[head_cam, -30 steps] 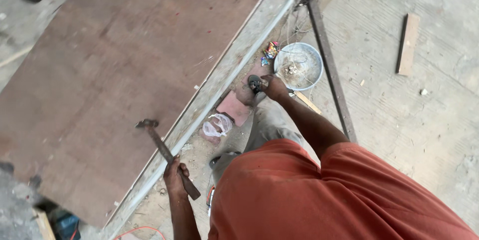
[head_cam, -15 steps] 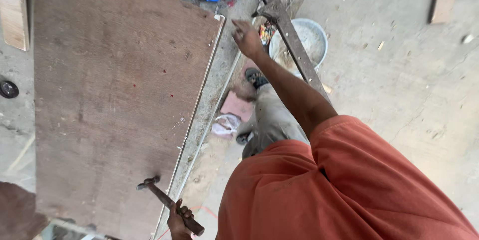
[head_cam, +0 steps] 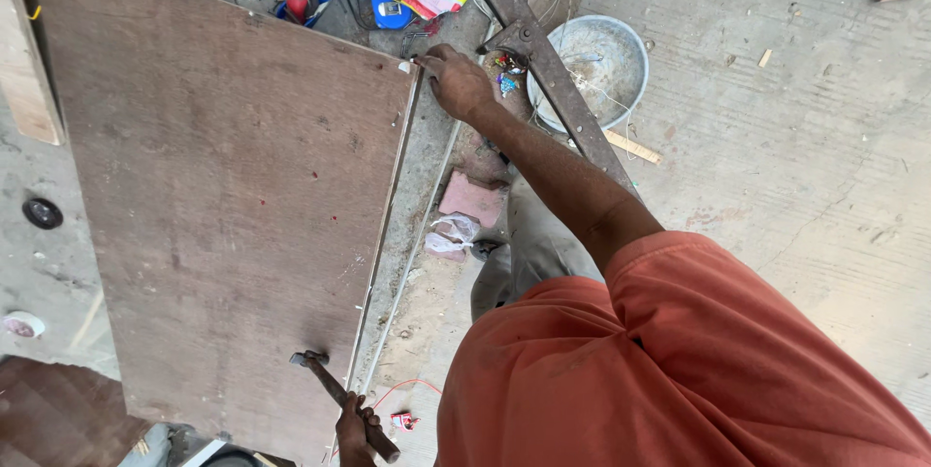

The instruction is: The person repeatedly hammers nails into the edge of a large wooden board placed on a workbench. They pick up nails from the bench and drive them in along the board's edge using a hammer.

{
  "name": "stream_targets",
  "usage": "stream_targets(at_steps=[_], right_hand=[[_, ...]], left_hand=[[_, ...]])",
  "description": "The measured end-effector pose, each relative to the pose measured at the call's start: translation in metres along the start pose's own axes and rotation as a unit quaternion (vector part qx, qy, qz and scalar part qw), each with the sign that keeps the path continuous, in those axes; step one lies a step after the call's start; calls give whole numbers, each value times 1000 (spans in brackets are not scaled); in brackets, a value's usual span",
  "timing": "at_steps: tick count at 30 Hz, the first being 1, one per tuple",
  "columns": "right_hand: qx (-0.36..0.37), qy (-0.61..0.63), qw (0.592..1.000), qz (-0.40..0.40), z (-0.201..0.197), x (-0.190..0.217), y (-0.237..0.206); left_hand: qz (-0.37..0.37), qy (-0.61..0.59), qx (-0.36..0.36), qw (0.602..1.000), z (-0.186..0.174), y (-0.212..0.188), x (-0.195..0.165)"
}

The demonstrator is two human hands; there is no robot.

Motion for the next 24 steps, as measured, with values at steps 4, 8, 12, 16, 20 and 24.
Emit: stream_targets(at_steps=[4, 8, 12, 16, 20, 24], right_hand=[[14, -12, 1000, 17, -8, 1, -2], [-46, -1, 999, -9, -32, 5, -4], [-122, -5, 989, -89, -68, 19, 16], [-183, 60, 967, -168, -104, 41, 62], [-207, 131, 952, -184, -126, 48, 89], [-154, 20, 976, -154, -109, 35, 76]], left_hand=[[21, -3, 3, 1000, -2, 5, -3], [68, 19, -47, 996, -1, 5, -4], [146, 113, -123, 975, 19, 5, -5], [268, 356, -228, 866, 42, 8, -12], [220, 383, -191, 877, 51, 20, -7], [211, 378, -187, 882, 48, 26, -4]])
Point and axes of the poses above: each hand's wrist, its own y-axis towards the middle knuckle, its own z-axis out of the palm, x = y × z, the point moved 3 cm from there along y, towards the middle knuckle, and after that the axes turned 9 degrees about y, right-handed, at the moved point
